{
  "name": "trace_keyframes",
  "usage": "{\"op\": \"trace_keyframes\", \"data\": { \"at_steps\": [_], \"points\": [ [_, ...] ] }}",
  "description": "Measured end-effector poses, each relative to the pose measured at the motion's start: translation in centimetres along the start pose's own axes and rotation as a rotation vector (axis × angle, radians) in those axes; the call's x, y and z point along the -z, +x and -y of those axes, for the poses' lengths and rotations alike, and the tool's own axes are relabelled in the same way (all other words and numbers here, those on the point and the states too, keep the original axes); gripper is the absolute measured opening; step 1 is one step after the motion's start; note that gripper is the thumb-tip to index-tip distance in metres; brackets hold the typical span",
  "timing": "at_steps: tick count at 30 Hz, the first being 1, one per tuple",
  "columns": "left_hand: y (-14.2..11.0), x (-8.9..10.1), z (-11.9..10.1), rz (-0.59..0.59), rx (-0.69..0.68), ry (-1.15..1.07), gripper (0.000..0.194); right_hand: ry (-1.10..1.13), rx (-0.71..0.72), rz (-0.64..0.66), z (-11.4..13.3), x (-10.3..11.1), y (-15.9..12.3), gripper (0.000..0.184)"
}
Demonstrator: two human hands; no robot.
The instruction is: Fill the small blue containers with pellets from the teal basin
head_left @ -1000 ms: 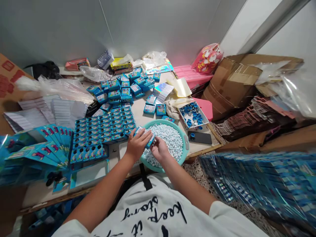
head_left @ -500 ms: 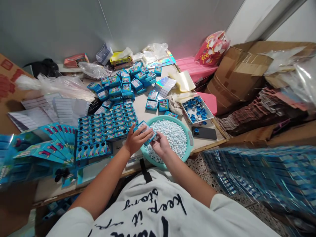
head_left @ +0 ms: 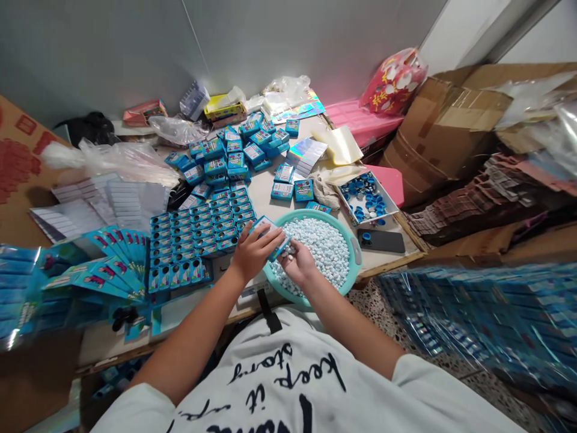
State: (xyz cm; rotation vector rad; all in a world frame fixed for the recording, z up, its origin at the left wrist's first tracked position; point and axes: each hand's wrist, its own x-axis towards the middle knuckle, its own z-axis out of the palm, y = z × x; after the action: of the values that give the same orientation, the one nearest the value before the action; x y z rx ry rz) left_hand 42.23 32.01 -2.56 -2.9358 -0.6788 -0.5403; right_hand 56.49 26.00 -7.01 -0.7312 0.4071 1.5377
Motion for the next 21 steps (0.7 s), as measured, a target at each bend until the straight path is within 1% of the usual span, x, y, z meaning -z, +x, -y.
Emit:
{"op": "trace_keyframes", "data": {
  "at_steps": [2, 4, 6, 7, 10, 12, 15, 17, 19, 21],
  "points": [
    [-0.5, -0.4, 0.3, 0.047, 0.043, -0.066, 0.049, -0.071, 0.049, -0.007, -0.3, 0.2, -0.1, 0.008],
    [-1.1, -0.7, 0.5, 0.069, 0.091, -0.155, 0.048, -0.157, 0.105, -0.017, -0.7, 0.4, -0.4, 0.005],
    [-1.8, -0.9, 0.6, 0.062, 0.144, -0.229, 0.048, -0.273, 0.168, -0.018, -1.0, 0.6, -0.6, 0.004],
    [-2.2, -1.0, 0.5, 0.050, 0.171, -0.251, 0.048, -0.345, 0.201, -0.012, -1.1, 0.7, -0.7, 0.008],
    [-3.2, -0.8, 0.2, -0.005, 0.261, -0.289, 0.048, -0.628, 0.311, 0.021, -0.7, 1.0, -0.7, 0.023],
    [-4.1, -0.6, -0.1, -0.050, 0.341, -0.329, 0.049, -0.863, 0.403, 0.047, -0.2, 1.1, -0.6, 0.027],
    [-6.0, -0.5, -0.3, -0.129, 0.476, -0.377, 0.049, -1.216, 0.557, 0.095, 0.4, 1.1, -0.6, 0.023],
    [-7.6, -0.6, -0.3, -0.182, 0.578, -0.386, 0.046, -1.402, 0.653, 0.135, 0.5, 1.0, -0.9, 0.019],
    [-9.4, -0.9, -0.3, -0.229, 0.699, -0.376, 0.044, -1.533, 0.735, 0.165, 0.3, 0.9, -1.4, 0.020],
    [-11.0, -1.4, -0.4, -0.273, 0.832, -0.347, 0.044, -1.618, 0.798, 0.178, 0.1, 1.2, -2.0, 0.023]
  ]
}}
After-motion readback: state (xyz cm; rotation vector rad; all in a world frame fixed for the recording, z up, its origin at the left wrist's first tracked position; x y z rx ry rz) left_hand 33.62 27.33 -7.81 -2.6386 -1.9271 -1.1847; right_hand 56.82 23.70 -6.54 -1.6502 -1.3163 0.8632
